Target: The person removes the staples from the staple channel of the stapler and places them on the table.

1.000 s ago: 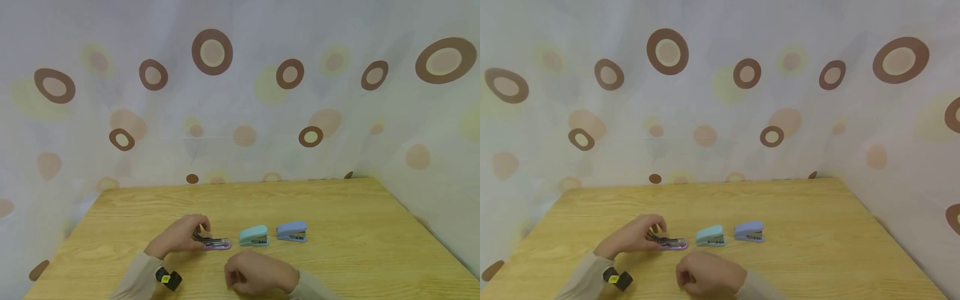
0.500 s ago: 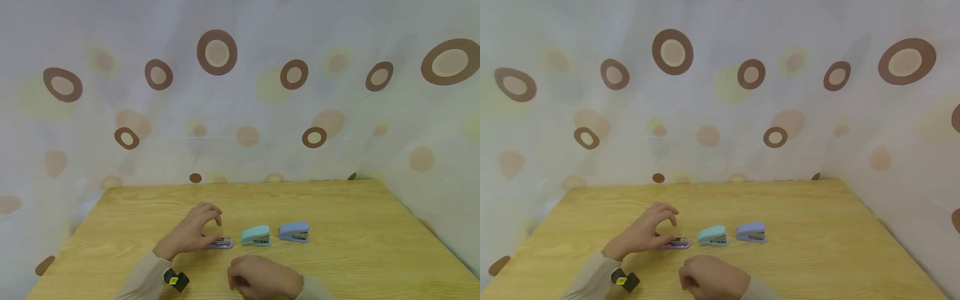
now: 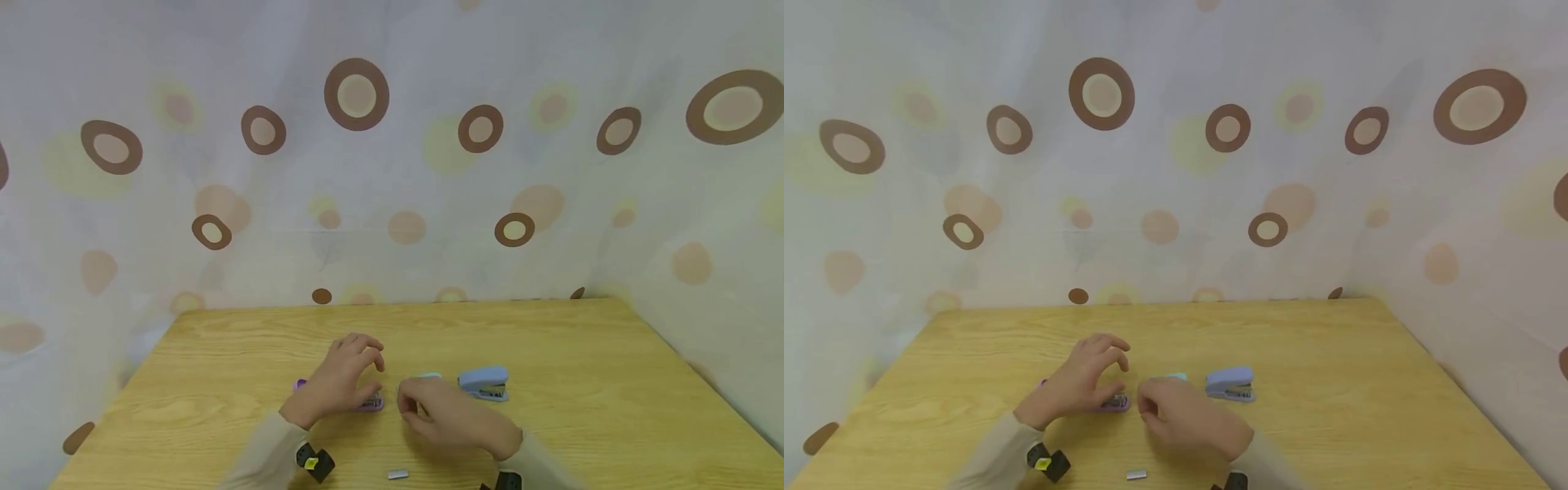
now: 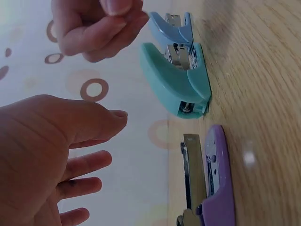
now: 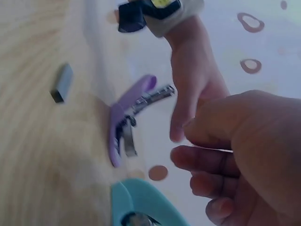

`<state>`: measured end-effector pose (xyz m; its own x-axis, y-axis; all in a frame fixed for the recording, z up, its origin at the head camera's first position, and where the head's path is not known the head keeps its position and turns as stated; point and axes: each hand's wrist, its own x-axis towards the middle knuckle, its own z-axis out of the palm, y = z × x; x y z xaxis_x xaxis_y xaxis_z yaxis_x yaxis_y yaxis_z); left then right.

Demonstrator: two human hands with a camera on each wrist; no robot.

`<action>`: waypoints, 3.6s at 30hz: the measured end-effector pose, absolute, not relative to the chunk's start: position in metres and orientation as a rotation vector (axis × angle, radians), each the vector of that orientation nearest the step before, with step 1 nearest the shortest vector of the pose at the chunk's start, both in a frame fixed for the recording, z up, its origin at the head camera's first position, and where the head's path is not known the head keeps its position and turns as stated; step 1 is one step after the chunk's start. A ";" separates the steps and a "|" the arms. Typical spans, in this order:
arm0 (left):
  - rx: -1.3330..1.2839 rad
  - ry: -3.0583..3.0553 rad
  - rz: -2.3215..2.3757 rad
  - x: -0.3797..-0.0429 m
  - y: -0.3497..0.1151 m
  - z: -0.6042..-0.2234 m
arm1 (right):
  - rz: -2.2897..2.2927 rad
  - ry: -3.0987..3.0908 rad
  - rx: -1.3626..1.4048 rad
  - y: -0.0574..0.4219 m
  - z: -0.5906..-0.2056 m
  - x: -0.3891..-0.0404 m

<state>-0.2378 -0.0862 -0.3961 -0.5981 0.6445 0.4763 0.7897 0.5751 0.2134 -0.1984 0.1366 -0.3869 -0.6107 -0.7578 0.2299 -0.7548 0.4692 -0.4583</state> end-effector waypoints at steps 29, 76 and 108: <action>-1.161 -2.724 -0.344 -0.242 -0.031 -0.397 | -0.763 2.970 -1.105 0.193 -0.395 -0.242; -1.267 -2.712 -0.553 -0.238 -0.009 -0.404 | -0.460 3.074 -0.936 0.177 -0.415 -0.240; -1.229 -2.660 -0.982 -0.238 -0.027 -0.403 | -0.463 3.044 -0.931 0.178 -0.414 -0.242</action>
